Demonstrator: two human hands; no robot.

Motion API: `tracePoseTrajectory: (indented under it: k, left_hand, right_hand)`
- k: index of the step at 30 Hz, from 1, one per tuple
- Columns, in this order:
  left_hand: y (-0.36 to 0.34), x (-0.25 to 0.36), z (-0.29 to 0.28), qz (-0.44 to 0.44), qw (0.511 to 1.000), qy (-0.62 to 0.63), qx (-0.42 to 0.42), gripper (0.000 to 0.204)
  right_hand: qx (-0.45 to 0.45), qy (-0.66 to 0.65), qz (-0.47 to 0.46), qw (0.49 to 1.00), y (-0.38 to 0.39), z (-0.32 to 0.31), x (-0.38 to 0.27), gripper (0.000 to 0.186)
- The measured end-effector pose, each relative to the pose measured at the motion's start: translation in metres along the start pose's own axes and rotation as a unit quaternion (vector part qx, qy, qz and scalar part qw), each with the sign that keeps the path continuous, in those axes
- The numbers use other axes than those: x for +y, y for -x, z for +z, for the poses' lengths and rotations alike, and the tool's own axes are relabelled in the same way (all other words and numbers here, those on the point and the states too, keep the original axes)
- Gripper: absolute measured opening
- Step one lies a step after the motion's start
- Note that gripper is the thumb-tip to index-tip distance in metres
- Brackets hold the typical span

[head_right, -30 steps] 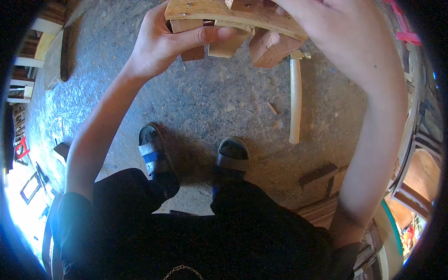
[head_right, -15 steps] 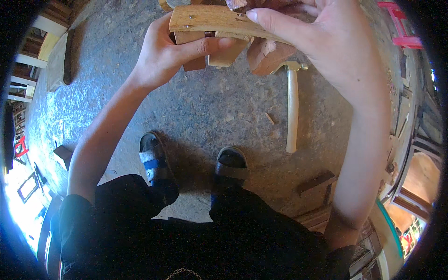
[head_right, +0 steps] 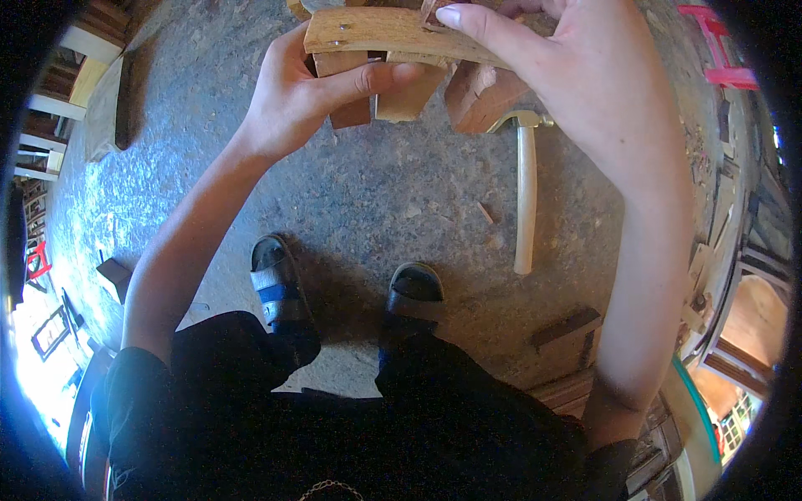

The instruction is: Assemble and hammer small wooden blocks and components on the floor.

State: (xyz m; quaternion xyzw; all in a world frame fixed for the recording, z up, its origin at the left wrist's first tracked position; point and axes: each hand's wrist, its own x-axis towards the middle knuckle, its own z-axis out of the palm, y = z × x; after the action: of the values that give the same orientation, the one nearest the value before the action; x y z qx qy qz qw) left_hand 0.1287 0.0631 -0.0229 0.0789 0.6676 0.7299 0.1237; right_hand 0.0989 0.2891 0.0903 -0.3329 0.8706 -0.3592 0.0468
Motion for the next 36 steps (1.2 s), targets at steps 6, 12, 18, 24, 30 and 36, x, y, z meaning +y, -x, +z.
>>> tracePoseTrajectory:
  k: [6,12,18,24,30,36]
  left_hand:
    - [0.004,-0.025,-0.01,0.112,0.98,-0.162,0.038,0.063]
    - [0.0,-0.007,-0.001,0.017,0.999,0.046,0.014,0.055]
    - [-0.002,0.002,-0.006,0.048,0.998,0.026,0.014,0.054]
    - [0.003,0.021,0.002,-0.033,0.999,0.018,0.024,0.053]
    - [-0.002,0.004,-0.005,0.017,1.0,0.001,-0.003,0.053]
    - [0.0,0.015,-0.003,0.02,0.999,0.018,0.023,0.055]
  right_hand:
    - [0.049,0.11,-0.031,0.992,0.003,0.016,-0.016,0.023]
    - [-0.041,0.036,0.055,0.997,-0.005,0.006,-0.029,0.028]
    - [0.114,-0.102,0.025,0.988,-0.006,0.02,-0.003,0.022]
    - [0.137,0.106,0.066,0.983,-0.011,0.036,-0.034,0.017]
    - [0.125,0.098,-0.103,0.982,-0.011,0.008,0.008,0.018]
    - [0.101,0.089,-0.049,0.99,-0.005,0.014,-0.01,0.018]
